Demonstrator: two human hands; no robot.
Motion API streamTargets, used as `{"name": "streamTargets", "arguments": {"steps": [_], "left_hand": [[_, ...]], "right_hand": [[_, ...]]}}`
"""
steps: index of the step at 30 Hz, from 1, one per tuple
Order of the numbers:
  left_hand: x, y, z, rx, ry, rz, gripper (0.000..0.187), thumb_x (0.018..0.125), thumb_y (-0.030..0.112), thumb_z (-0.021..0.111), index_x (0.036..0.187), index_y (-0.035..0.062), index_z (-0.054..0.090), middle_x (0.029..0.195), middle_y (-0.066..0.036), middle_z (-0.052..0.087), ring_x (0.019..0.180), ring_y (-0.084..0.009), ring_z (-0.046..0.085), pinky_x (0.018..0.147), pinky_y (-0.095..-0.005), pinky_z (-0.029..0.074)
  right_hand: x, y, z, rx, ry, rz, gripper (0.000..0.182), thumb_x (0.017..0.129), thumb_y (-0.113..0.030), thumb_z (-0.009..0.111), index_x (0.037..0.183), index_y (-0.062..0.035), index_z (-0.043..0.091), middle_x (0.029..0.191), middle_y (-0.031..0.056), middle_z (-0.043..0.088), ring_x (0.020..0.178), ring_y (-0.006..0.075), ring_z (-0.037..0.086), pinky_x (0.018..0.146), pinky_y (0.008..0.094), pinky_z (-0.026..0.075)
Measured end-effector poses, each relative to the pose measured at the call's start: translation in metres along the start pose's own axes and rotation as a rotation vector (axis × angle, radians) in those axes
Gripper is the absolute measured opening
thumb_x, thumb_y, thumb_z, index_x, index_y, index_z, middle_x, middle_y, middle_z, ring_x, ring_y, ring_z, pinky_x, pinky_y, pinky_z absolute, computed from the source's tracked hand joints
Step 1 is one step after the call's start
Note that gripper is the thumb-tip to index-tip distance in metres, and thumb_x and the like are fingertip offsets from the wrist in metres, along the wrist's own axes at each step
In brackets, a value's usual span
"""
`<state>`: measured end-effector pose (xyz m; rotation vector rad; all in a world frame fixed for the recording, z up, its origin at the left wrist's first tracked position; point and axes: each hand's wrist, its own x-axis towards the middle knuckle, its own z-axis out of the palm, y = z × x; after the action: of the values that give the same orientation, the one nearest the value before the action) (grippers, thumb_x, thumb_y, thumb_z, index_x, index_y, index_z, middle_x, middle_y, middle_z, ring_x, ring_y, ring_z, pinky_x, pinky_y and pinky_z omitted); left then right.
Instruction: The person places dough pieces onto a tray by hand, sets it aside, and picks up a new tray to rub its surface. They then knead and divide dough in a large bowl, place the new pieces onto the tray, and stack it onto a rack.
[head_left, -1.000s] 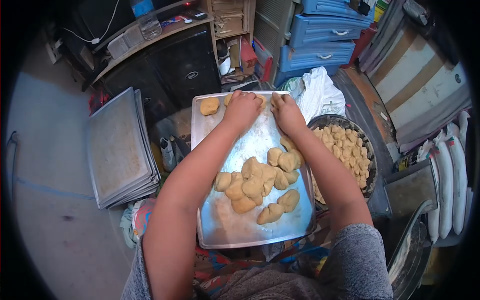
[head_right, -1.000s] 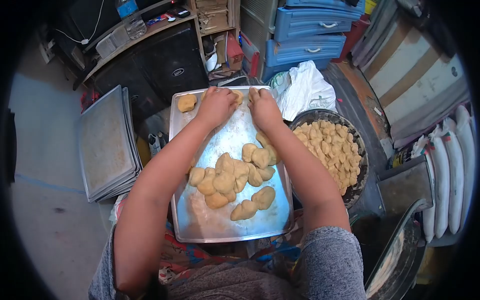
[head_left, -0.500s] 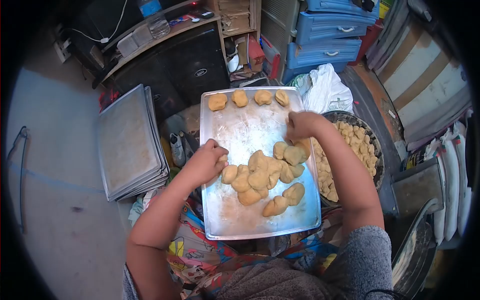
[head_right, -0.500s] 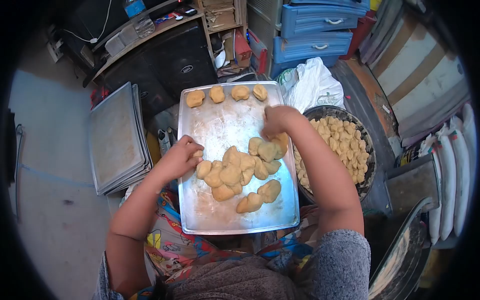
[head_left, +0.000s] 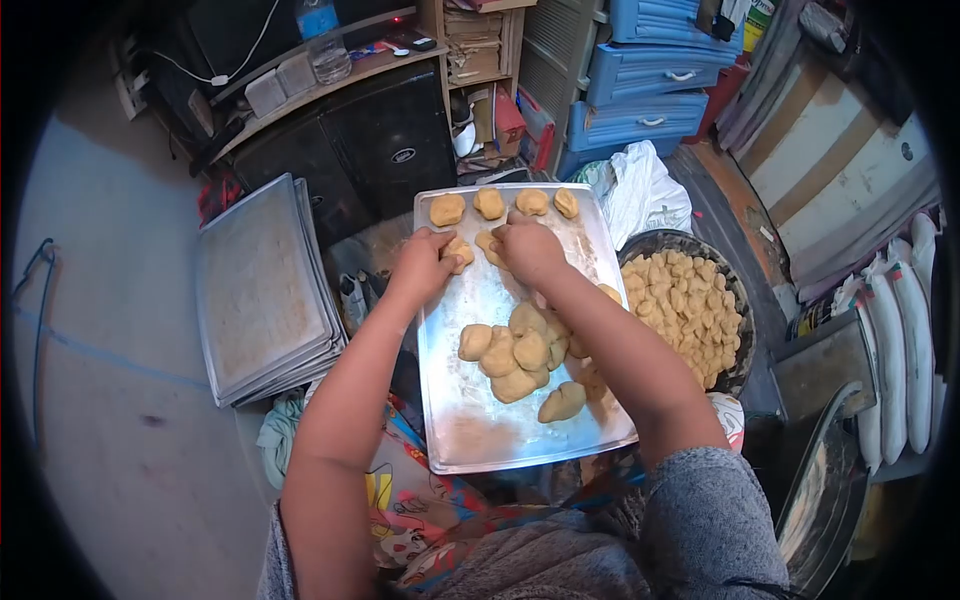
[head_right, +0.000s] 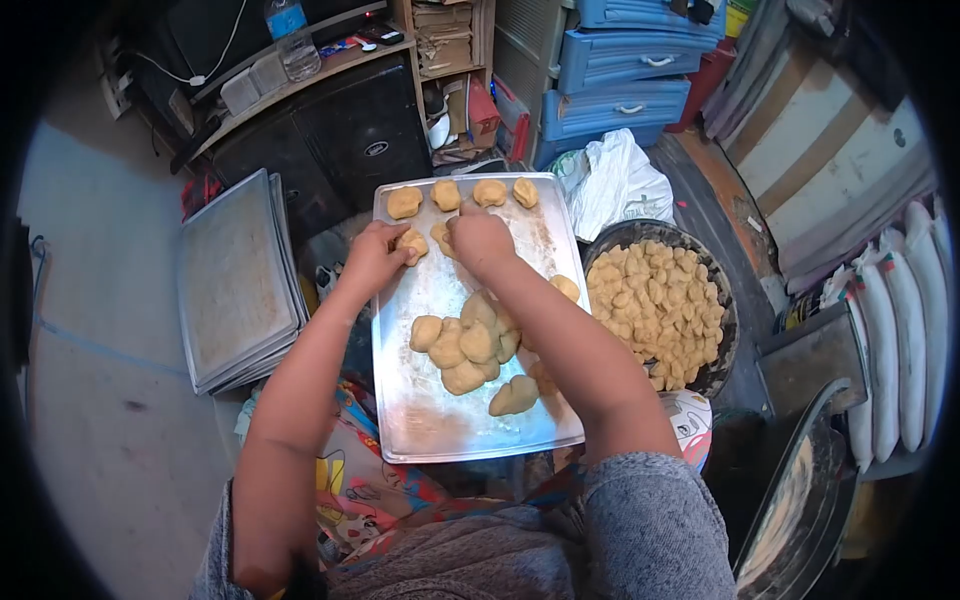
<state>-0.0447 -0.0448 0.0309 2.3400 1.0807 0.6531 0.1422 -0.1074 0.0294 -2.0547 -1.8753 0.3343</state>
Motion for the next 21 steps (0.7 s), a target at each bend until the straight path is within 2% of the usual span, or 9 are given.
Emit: {"name": "streamTargets", "arguments": {"steps": [3, 5, 7, 9, 12, 15, 16, 18, 21], "left_hand": [[0.008, -0.008, -0.002, 0.016, 0.014, -0.006, 0.035, 0.079, 0.017, 0.068, 0.11, 0.0019, 0.065, 0.095, -0.016, 0.061, 0.088, -0.0302, 0.062, 0.08, -0.0345, 0.049], [0.019, -0.023, 0.002, -0.01, 0.083, 0.012, 0.035, 0.079, 0.017, 0.068, 0.11, 0.0016, 0.065, 0.094, -0.016, 0.061, 0.087, -0.0313, 0.062, 0.081, -0.0347, 0.048], [0.029, -0.04, 0.004, -0.029, 0.395, 0.116, 0.035, 0.078, 0.017, 0.068, 0.109, 0.0023, 0.066, 0.094, -0.017, 0.062, 0.087, -0.0322, 0.061, 0.082, -0.0356, 0.048], [0.033, -0.045, 0.002, -0.032, 0.255, 0.079, 0.034, 0.079, 0.017, 0.067, 0.109, 0.0031, 0.066, 0.099, -0.017, 0.062, 0.092, -0.0337, 0.059, 0.084, -0.0372, 0.047], [0.033, -0.036, 0.004, 0.021, 0.111, 0.017, 0.033, 0.08, 0.018, 0.066, 0.11, 0.0063, 0.066, 0.107, -0.015, 0.064, 0.1, -0.0327, 0.057, 0.09, -0.0403, 0.041], [0.032, -0.029, 0.011, 0.114, 0.161, 0.001, 0.032, 0.079, 0.018, 0.066, 0.109, 0.0062, 0.067, 0.101, -0.015, 0.067, 0.103, -0.0289, 0.058, 0.089, -0.0381, 0.044], [0.032, -0.03, 0.014, 0.128, 0.174, 0.038, 0.033, 0.08, 0.02, 0.067, 0.109, 0.0065, 0.067, 0.102, -0.015, 0.067, 0.101, -0.029, 0.059, 0.087, -0.0379, 0.045], [0.032, -0.031, 0.016, 0.141, 0.183, 0.079, 0.033, 0.08, 0.022, 0.067, 0.109, 0.0068, 0.067, 0.103, -0.014, 0.067, 0.098, -0.0292, 0.059, 0.086, -0.0378, 0.045], [0.035, -0.018, 0.012, 0.171, 0.211, 0.052, 0.033, 0.081, 0.025, 0.066, 0.107, 0.0061, 0.067, 0.099, -0.014, 0.066, 0.096, -0.0296, 0.06, 0.082, -0.0372, 0.047]], "right_hand": [[-0.02, -0.004, -0.028, 0.014, 0.139, 0.004, 0.032, 0.082, -0.026, 0.063, 0.109, -0.0089, 0.065, 0.104, 0.0143, 0.061, 0.096, 0.0306, 0.061, 0.082, 0.0404, 0.049], [-0.037, -0.003, -0.057, 0.066, -0.267, -0.089, 0.036, 0.078, -0.025, 0.065, 0.111, -0.0105, 0.063, 0.102, 0.0139, 0.063, 0.093, 0.0305, 0.062, 0.082, 0.0389, 0.049], [-0.053, 0.008, -0.043, 0.084, -0.435, -0.172, 0.036, 0.075, -0.024, 0.066, 0.108, -0.0104, 0.064, 0.099, 0.0138, 0.065, 0.091, 0.0297, 0.062, 0.081, 0.0379, 0.049], [-0.062, 0.011, -0.044, 0.1, -0.589, -0.253, 0.035, 0.072, -0.023, 0.067, 0.105, -0.0103, 0.065, 0.096, 0.0136, 0.066, 0.089, 0.029, 0.063, 0.08, 0.037, 0.049], [-0.062, 0.008, -0.058, 0.227, -0.551, -0.121, 0.032, 0.068, -0.019, 0.068, 0.098, -0.0088, 0.067, 0.089, 0.0109, 0.067, 0.084, 0.0239, 0.063, 0.076, 0.0344, 0.05], [-0.042, 0.039, -0.05, 0.636, -0.246, -0.065, 0.022, 0.07, -0.002, 0.064, 0.092, -0.0032, 0.065, 0.082, 0.0003, 0.061, 0.07, 0.0096, 0.055, 0.065, 0.0241, 0.046], [-0.035, 0.043, -0.05, 0.638, -0.248, -0.066, 0.022, 0.07, -0.002, 0.064, 0.092, -0.0032, 0.065, 0.082, 0.0003, 0.061, 0.07, 0.0096, 0.055, 0.065, 0.0241, 0.046], [-0.023, 0.053, -0.048, 0.708, 0.132, 0.143, 0.023, 0.07, -0.005, 0.064, 0.092, -0.0002, 0.064, 0.08, 0.0063, 0.063, 0.07, 0.0125, 0.057, 0.067, 0.0263, 0.048], [-0.017, 0.067, -0.02, 0.464, 0.18, 0.14, 0.038, 0.074, -0.019, 0.07, 0.107, -0.0008, 0.063, 0.085, 0.0118, 0.065, 0.079, 0.0246, 0.063, 0.076, 0.0334, 0.049]]}}
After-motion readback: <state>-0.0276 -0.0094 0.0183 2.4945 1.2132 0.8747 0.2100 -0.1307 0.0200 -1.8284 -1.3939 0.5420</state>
